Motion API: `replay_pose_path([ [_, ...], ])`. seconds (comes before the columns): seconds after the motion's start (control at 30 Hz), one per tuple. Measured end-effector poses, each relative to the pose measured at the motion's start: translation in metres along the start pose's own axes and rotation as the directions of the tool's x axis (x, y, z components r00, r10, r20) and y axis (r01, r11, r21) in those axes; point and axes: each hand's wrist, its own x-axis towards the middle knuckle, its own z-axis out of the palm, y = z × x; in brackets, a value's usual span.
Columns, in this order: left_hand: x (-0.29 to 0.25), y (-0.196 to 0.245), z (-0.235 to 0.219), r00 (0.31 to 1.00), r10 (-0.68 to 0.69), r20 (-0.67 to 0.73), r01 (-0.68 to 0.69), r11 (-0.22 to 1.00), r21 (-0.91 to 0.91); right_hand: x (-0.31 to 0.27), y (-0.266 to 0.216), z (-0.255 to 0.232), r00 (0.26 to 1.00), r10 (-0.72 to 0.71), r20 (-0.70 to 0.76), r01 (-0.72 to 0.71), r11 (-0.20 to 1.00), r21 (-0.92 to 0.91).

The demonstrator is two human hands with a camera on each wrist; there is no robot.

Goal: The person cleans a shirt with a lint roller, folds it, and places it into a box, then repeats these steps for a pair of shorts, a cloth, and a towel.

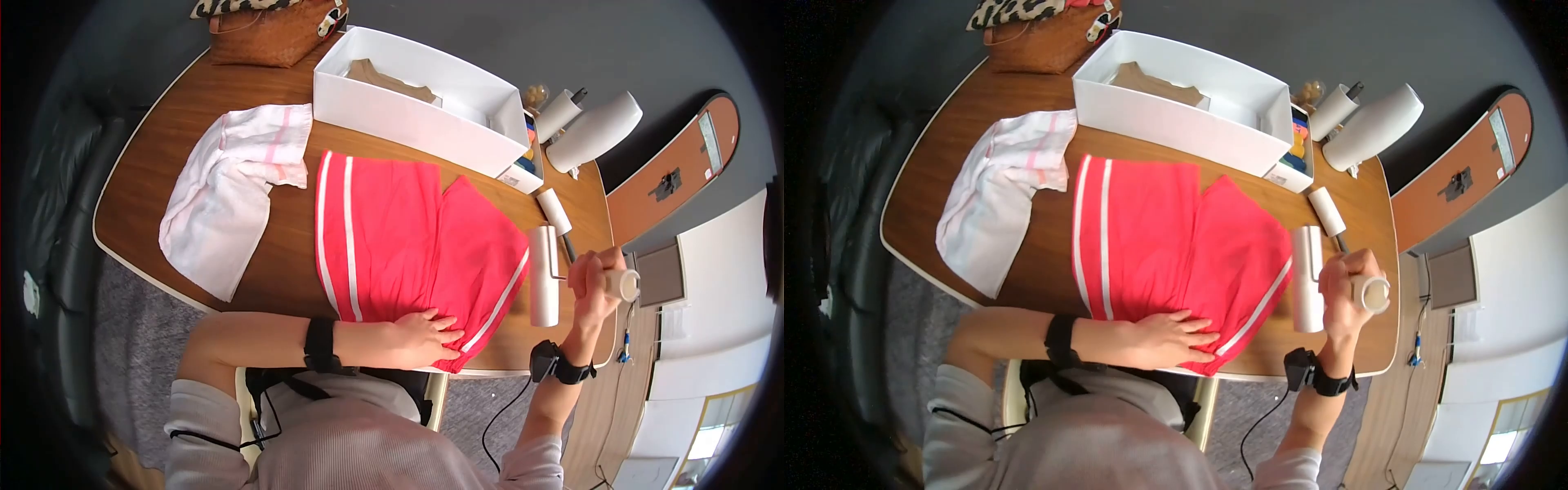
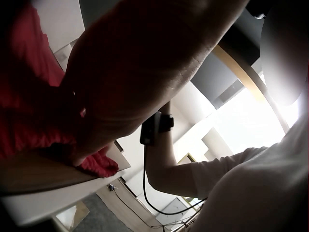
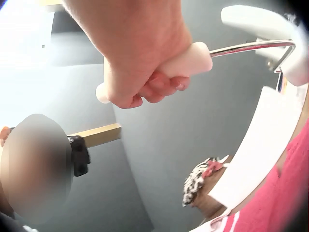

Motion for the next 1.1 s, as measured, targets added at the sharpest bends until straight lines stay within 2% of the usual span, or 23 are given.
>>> replay_pose_path([
  [0.1,-0.008,0.003,-0.022,0.993,-0.019,0.112,0.015,0.999,0.036,-0.009,-0.031,0.014,0.993,0.008,0.114,-0.032,0.978,0.208],
  [0.13,-0.015,0.002,-0.022,0.998,0.035,-0.048,-0.030,0.996,0.086,-0.013,-0.036,0.021,0.993,0.046,0.108,-0.075,0.957,0.280],
  [0.17,-0.016,0.005,-0.023,1.000,0.002,-0.007,-0.001,0.994,0.106,-0.017,-0.041,0.029,0.991,0.085,0.104,-0.117,0.929,0.352],
  [0.23,-0.024,0.016,-0.039,0.995,-0.066,0.075,0.054,0.987,0.150,-0.021,-0.050,0.043,0.969,0.130,0.208,-0.208,0.888,0.410],
  [0.27,-0.031,0.020,-0.028,0.981,-0.047,-0.189,0.093,0.966,0.242,-0.023,-0.050,0.051,0.955,0.160,0.251,-0.257,0.869,0.423],
  [0.3,-0.033,0.022,-0.024,0.981,-0.060,-0.186,0.100,0.973,0.208,-0.024,-0.050,0.058,0.937,0.187,0.294,-0.305,0.848,0.433],
  [0.37,-0.036,0.021,-0.018,0.979,-0.090,-0.183,0.117,0.983,0.139,-0.023,-0.052,0.071,0.862,0.362,0.355,-0.489,0.779,0.393],
  [0.47,-0.038,0.012,-0.016,0.981,-0.069,-0.179,0.081,0.995,0.056,-0.024,-0.046,0.079,0.909,0.283,0.308,-0.387,0.847,0.365],
  [0.57,-0.038,0.007,-0.032,0.997,-0.050,-0.058,0.049,0.999,-0.016,-0.022,-0.035,0.079,0.944,0.229,0.238,-0.294,0.910,0.293],
  [0.6,-0.038,0.006,-0.033,0.997,-0.053,-0.061,0.051,0.998,-0.033,-0.020,-0.028,0.077,0.955,0.208,0.211,-0.262,0.927,0.270],
  [0.7,-0.037,0.003,-0.030,0.997,-0.047,-0.062,0.043,0.997,-0.060,-0.013,-0.003,0.059,0.970,0.187,0.156,-0.216,0.958,0.191],
  [0.8,-0.036,0.002,-0.030,0.997,-0.043,-0.070,0.038,0.997,-0.065,-0.004,0.026,0.032,0.974,0.196,0.112,-0.201,0.979,0.038],
  [0.83,-0.036,0.002,-0.030,0.997,-0.039,-0.068,0.035,0.997,-0.067,-0.002,0.040,0.023,0.983,0.149,0.111,-0.150,0.989,0.000],
  [0.9,-0.036,0.001,-0.031,0.997,-0.033,-0.064,0.028,0.997,-0.071,0.003,0.059,0.008,0.988,0.032,0.151,0.020,0.945,-0.327],
  [0.97,-0.036,-0.002,-0.032,0.998,-0.020,-0.068,0.013,0.996,-0.092,0.005,0.068,0.009,0.989,-0.021,0.147,0.085,0.890,-0.448],
  [1.0,-0.037,-0.003,-0.032,0.997,-0.014,-0.072,0.007,0.995,-0.101,0.005,0.076,0.003,0.985,0.049,0.167,0.038,0.876,-0.482],
  [1.1,-0.038,-0.013,-0.041,0.998,-0.010,-0.056,-0.007,0.958,-0.286,0.008,0.082,-0.017,0.996,0.028,0.088,0.025,0.837,-0.547],
])
